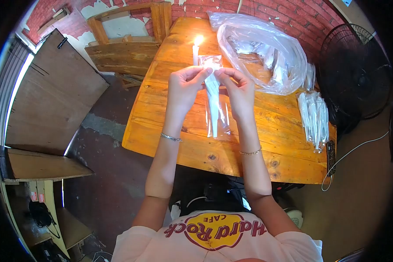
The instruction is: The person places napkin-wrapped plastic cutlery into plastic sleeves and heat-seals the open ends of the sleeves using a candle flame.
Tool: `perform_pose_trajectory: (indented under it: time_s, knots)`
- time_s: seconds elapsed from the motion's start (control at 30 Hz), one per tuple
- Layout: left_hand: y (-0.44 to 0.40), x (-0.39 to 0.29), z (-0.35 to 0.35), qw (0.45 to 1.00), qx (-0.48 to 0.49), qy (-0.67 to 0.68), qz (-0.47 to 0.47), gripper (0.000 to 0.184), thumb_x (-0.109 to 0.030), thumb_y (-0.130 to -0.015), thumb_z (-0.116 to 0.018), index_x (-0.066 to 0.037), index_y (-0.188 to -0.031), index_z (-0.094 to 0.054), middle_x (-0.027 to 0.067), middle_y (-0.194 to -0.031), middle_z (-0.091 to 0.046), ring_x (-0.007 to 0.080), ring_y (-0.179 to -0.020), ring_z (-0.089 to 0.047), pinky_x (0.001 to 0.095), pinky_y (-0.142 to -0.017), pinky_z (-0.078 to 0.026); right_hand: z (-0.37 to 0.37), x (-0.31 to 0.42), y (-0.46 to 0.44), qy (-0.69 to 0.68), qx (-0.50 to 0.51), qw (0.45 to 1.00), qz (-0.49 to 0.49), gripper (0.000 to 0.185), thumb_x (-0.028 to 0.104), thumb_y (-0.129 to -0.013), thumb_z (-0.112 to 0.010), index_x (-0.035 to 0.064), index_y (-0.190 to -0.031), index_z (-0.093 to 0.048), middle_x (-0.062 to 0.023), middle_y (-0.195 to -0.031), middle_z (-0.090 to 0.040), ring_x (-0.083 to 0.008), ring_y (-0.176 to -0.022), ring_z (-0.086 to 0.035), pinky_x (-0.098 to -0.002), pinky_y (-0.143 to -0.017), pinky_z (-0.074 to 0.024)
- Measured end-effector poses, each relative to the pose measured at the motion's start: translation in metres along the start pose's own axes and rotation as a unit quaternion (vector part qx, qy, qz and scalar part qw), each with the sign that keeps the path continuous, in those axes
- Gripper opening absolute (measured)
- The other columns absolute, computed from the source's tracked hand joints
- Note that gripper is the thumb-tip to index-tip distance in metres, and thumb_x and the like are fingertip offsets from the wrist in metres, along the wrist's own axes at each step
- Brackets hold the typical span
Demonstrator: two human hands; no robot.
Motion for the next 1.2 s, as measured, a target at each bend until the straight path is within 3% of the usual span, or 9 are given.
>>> perform_pose_trajectory:
  time_s: [0.3, 1.2]
  knots:
    - [-0.002, 0.004, -0.001, 0.998, 0.008, 0.021, 0.052, 0.025, -0.019, -0.083, -0.063, 0.004, -0.094, -0.064, 0.0085, -0.082, -0.065, 0.0122, -0.072, -0.063, 0.0246, -0.068, -0.053, -0.001, -0.008, -0.011, -0.033, -0.046, 0.997, 0.046, 0.014, 0.006, -0.08, -0.064, -0.0048, -0.089, -0.063, -0.0088, -0.075, -0.065, -0.0086, -0.065, -0.06, -0.0209, -0.057, -0.0483]
    - [-0.024, 0.01, -0.002, 1.0, -0.022, 0.02, 0.003, 0.026, -0.017, -0.08, -0.067, 0.004, -0.095, -0.065, 0.0059, -0.079, -0.064, 0.0084, -0.068, -0.06, 0.021, -0.063, -0.052, -0.005, -0.013, -0.029, -0.029, -0.081, 0.993, 0.075, 0.016, 0.005, -0.079, -0.064, -0.0069, -0.091, -0.062, -0.0096, -0.077, -0.065, -0.0093, -0.065, -0.061, -0.0208, -0.057, -0.0477]
Point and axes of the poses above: each hand's wrist, its own y-axis away from the middle knuckle, its own z-axis out of the back of the hand, x = y × z, the point moved 3 cm from there along -y, towards the middle knuckle
